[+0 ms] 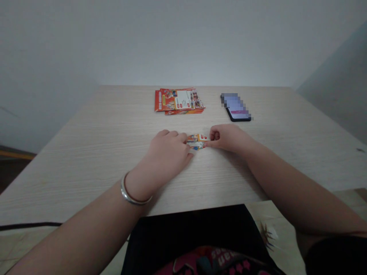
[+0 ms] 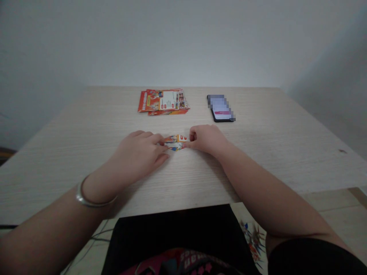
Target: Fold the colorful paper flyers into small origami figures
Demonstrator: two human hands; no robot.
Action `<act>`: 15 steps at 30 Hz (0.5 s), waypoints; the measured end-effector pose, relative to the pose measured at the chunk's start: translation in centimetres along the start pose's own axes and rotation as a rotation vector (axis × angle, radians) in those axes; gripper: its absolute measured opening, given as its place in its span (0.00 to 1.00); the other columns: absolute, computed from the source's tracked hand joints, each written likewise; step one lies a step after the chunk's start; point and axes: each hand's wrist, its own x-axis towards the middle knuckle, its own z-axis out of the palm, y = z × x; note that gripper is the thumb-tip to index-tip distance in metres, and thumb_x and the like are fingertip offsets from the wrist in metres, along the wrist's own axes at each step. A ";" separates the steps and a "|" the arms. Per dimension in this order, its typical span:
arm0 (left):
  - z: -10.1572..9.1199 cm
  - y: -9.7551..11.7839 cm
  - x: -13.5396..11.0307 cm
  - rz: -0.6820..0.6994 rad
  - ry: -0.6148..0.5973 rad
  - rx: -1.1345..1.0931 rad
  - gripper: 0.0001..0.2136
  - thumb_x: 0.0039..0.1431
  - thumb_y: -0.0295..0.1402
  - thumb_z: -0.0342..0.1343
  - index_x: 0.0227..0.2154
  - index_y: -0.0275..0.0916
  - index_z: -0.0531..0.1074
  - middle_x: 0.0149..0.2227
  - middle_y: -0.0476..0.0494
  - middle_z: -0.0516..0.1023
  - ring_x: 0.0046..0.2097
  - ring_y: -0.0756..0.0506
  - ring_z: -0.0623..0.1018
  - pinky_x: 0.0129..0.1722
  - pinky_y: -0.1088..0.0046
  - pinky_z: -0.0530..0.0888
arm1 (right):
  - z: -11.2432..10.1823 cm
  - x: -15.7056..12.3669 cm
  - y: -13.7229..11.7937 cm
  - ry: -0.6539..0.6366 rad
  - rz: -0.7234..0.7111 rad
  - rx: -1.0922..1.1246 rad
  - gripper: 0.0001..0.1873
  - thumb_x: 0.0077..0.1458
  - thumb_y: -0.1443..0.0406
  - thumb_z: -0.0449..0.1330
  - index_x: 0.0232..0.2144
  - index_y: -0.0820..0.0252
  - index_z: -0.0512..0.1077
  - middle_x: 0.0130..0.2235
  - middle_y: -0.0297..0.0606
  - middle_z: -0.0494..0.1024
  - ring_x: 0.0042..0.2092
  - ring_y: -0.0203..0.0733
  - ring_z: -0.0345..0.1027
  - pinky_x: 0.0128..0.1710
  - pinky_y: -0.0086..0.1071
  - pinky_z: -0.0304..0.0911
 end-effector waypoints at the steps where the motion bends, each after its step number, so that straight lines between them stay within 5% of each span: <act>1: 0.1 0.0 0.1 -0.016 0.010 0.000 0.16 0.69 0.36 0.50 0.38 0.36 0.82 0.43 0.35 0.82 0.44 0.34 0.79 0.44 0.55 0.73 | 0.1 0.0 0.0 0.003 -0.003 0.006 0.16 0.53 0.50 0.68 0.29 0.55 0.78 0.30 0.34 0.80 0.30 0.38 0.67 0.30 0.35 0.52; 8: 1.3 -0.3 0.5 0.015 0.122 -0.055 0.15 0.70 0.34 0.49 0.46 0.37 0.80 0.46 0.38 0.83 0.47 0.36 0.81 0.47 0.55 0.75 | 0.4 0.0 -0.7 -0.054 -0.077 0.074 0.15 0.54 0.53 0.68 0.25 0.56 0.79 0.25 0.34 0.78 0.28 0.37 0.65 0.30 0.34 0.53; 15: 1.8 -0.6 0.4 0.109 0.062 -0.074 0.17 0.70 0.30 0.48 0.56 0.38 0.76 0.55 0.38 0.80 0.53 0.37 0.79 0.54 0.54 0.74 | 0.5 -0.3 -0.1 -0.105 -0.306 0.220 0.15 0.60 0.59 0.61 0.25 0.60 0.78 0.22 0.31 0.71 0.25 0.34 0.59 0.27 0.32 0.51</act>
